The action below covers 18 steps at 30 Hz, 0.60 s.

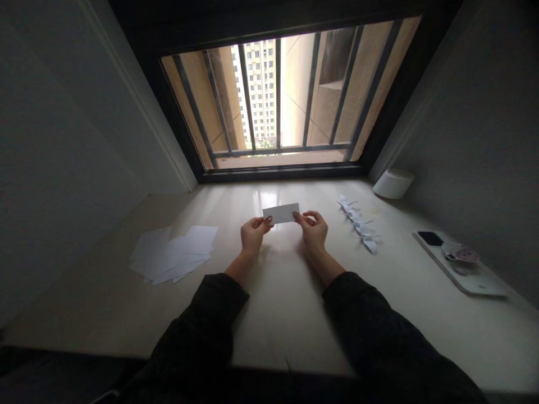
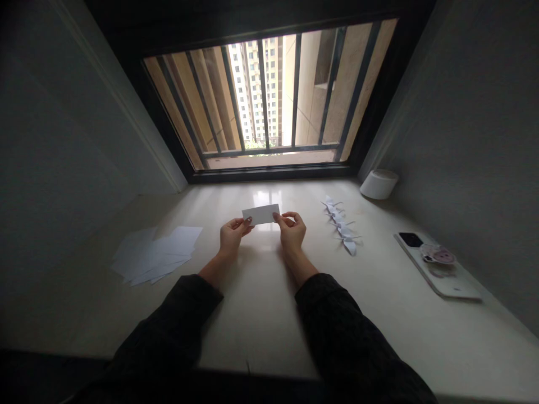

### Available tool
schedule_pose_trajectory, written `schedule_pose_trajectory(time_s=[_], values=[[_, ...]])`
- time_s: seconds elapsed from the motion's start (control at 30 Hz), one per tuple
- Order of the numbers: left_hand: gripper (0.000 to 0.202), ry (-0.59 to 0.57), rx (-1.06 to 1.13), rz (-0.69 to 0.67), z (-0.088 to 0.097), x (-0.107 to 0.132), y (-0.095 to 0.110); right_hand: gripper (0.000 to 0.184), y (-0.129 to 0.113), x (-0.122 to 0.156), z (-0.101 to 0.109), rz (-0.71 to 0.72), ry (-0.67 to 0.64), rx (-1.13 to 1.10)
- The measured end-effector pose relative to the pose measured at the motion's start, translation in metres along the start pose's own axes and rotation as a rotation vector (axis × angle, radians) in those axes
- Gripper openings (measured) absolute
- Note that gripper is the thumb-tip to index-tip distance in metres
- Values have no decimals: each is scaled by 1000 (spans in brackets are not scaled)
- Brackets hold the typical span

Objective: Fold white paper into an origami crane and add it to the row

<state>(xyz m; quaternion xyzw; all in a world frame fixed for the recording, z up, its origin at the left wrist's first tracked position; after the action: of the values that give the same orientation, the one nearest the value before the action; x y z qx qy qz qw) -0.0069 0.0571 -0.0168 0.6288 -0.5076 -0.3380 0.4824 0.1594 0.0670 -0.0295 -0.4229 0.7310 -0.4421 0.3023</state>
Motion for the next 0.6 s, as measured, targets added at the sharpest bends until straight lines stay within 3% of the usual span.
schedule_pose_trajectory(time_s=[0.27,0.37,0.47,0.6], values=[[38,-19,-40,-53,2,-5,-3,47,-1,0,-1,38,-26,60],[36,25,-6,-99,3,-3,0,55,0,8,-8,-31,-113,49],[33,31,22,-143,1,1,2,41,3,18,-19,-96,-315,109],[32,3,43,-171,-6,10,1,34,5,25,-23,-105,-388,213]])
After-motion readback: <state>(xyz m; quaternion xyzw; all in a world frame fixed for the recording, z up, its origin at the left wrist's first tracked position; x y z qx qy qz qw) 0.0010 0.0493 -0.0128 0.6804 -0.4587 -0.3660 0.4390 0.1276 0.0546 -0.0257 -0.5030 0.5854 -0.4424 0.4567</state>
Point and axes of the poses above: each hand's wrist, its own x-axis away from the middle knuckle, its own z-axis out of the back of the hand, y = z × x, the point moved 3 cm from there along -x, towards the middle knuckle, and after that the axes turned 1 degree about x, right-handed, at the moved point
